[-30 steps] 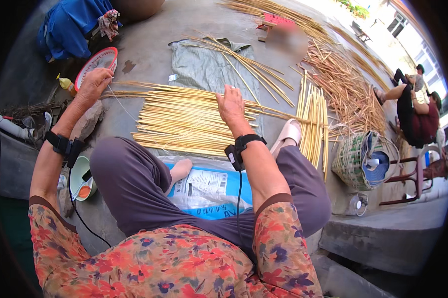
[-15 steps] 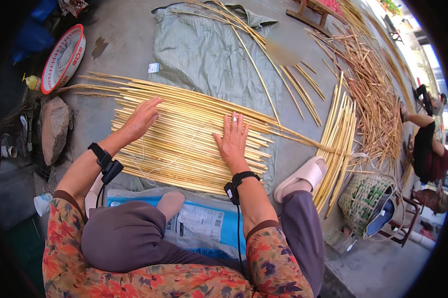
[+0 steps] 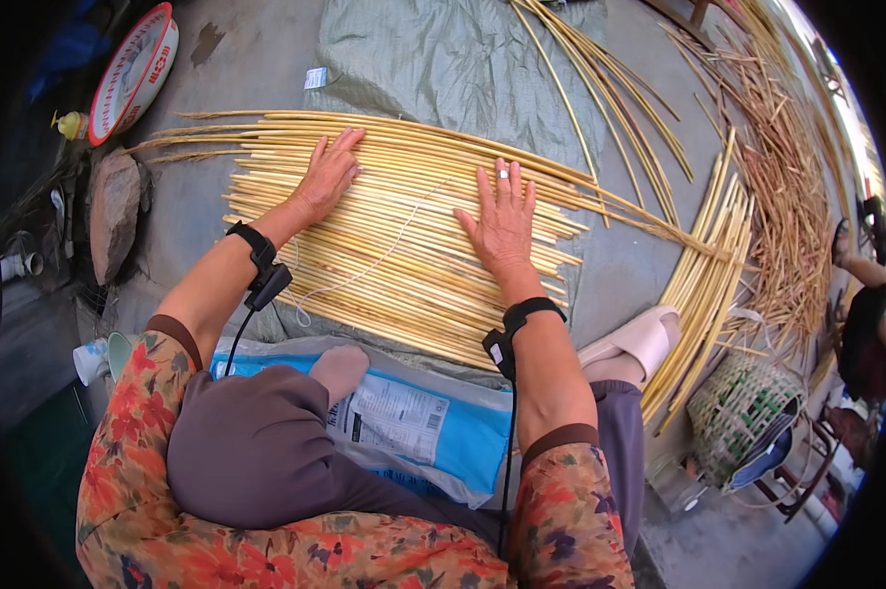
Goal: The person weaves a mat using long stalks by hand, aligning them and threading a white string through the ends of the stalks.
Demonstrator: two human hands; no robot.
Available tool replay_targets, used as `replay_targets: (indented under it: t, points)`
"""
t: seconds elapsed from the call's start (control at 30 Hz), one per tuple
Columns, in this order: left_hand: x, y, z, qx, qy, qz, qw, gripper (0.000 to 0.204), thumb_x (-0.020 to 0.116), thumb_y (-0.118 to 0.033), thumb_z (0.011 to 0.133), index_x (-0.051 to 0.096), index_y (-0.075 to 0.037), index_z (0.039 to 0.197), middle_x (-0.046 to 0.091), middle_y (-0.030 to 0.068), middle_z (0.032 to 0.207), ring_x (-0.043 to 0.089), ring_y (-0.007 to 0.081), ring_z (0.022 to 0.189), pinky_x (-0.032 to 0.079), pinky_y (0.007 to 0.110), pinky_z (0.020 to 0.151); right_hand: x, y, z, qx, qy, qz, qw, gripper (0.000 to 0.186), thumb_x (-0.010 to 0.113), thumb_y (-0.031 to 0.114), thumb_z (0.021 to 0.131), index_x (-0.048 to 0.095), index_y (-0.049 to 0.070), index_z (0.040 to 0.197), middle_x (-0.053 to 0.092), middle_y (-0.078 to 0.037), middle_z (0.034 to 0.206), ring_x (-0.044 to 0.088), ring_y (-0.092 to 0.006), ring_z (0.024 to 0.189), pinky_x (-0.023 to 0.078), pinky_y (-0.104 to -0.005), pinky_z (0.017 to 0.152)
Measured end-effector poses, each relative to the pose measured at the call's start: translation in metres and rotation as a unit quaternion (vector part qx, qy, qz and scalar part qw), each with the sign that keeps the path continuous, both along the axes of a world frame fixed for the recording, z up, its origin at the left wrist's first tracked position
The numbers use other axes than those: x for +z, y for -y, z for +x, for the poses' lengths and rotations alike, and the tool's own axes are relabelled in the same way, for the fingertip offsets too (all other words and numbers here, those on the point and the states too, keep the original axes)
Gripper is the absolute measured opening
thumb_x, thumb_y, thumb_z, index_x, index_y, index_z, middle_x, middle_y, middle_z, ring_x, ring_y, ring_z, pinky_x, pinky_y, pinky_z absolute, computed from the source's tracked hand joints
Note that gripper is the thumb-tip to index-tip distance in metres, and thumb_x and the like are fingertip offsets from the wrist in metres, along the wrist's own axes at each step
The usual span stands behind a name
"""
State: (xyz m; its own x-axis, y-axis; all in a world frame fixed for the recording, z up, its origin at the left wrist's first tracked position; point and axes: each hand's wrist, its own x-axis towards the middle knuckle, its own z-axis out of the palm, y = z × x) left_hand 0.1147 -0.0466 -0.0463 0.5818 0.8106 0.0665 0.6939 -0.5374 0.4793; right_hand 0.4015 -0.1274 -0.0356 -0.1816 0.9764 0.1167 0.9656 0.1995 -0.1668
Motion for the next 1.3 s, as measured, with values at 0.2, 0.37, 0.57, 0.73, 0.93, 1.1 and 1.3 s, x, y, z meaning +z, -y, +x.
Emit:
replay_targets:
  t: [0.2, 0.37, 0.57, 0.73, 0.93, 1.1, 1.3]
  points:
    - [-0.012, -0.001, 0.0, -0.002, 0.02, -0.005, 1.0, 0.009, 0.04, -0.013, 0.09, 0.044, -0.004, 0.09, 0.027, 0.0111, 0.139, 0.018, 0.0289, 0.132, 0.008, 0.046, 0.105, 0.001, 0.007, -0.005, -0.002, -0.02, 0.021, 1.0, 0.06, 0.055, 0.039, 0.08, 0.037, 0.01, 0.129, 0.028, -0.015, 0.137, 0.019, -0.0322, 0.13, 0.014, -0.0513, 0.103]
    - [-0.001, 0.015, -0.01, 0.001, 0.017, 0.026, 1.0, 0.008, 0.043, -0.011, 0.089, 0.046, -0.004, 0.089, 0.031, 0.0114, 0.137, 0.02, 0.0288, 0.131, 0.011, 0.047, 0.105, 0.008, 0.082, -0.051, 0.012, -0.053, -0.012, 0.998, 0.063, 0.056, 0.039, 0.079, 0.034, 0.011, 0.132, 0.026, -0.015, 0.138, 0.018, -0.0314, 0.13, 0.013, -0.0512, 0.103]
    - [0.064, 0.056, -0.03, -0.047, 0.032, -0.017, 0.998, 0.006, 0.046, -0.008, 0.087, 0.046, -0.003, 0.085, 0.035, 0.0122, 0.135, 0.024, 0.0299, 0.129, 0.017, 0.047, 0.104, 0.031, 0.105, -0.046, 0.035, -0.022, -0.029, 0.999, 0.063, 0.054, 0.041, 0.08, 0.035, 0.01, 0.131, 0.028, -0.015, 0.137, 0.019, -0.0314, 0.13, 0.011, -0.0507, 0.104]
    - [0.123, 0.127, -0.08, -0.076, -0.013, -0.035, 0.996, 0.006, 0.049, -0.007, 0.082, 0.048, -0.001, 0.081, 0.039, 0.0153, 0.129, 0.032, 0.0317, 0.123, 0.027, 0.044, 0.099, 0.061, 0.13, -0.049, 0.025, -0.033, -0.026, 0.999, 0.061, 0.057, 0.038, 0.078, 0.038, 0.01, 0.129, 0.031, -0.015, 0.135, 0.022, -0.031, 0.129, 0.014, -0.0508, 0.103]
    - [0.146, 0.22, -0.116, -0.19, -0.063, -0.074, 0.977, 0.011, 0.048, -0.009, 0.078, 0.052, 0.0, 0.082, 0.045, 0.0167, 0.123, 0.039, 0.0323, 0.117, 0.032, 0.042, 0.095, 0.1, 0.104, -0.035, 0.024, -0.04, 0.027, 0.999, 0.037, 0.058, 0.018, 0.077, 0.051, 0.009, 0.112, 0.05, -0.011, 0.115, 0.04, -0.0268, 0.116, 0.03, -0.0439, 0.095]
    - [0.124, 0.217, -0.117, -0.205, -0.108, -0.085, 0.969, 0.016, 0.048, -0.013, 0.075, 0.058, -0.001, 0.08, 0.045, 0.0154, 0.123, 0.042, 0.03, 0.113, 0.035, 0.042, 0.091, 0.108, 0.017, -0.015, -0.042, 0.002, -0.019, 0.999, 0.034, 0.058, 0.018, 0.075, 0.053, 0.01, 0.108, 0.054, -0.009, 0.109, 0.047, -0.0253, 0.106, 0.036, -0.0405, 0.085]
    - [0.087, 0.183, -0.127, -0.274, -0.169, 0.04, 0.946, 0.014, 0.051, -0.017, 0.071, 0.059, -0.006, 0.074, 0.045, 0.0118, 0.118, 0.044, 0.0237, 0.107, 0.037, 0.036, 0.08, 0.072, -0.042, -0.021, -0.041, 0.059, -0.052, 0.996, 0.033, 0.063, 0.024, 0.071, 0.056, 0.012, 0.101, 0.055, -0.01, 0.097, 0.05, -0.0271, 0.094, 0.037, -0.0414, 0.081]
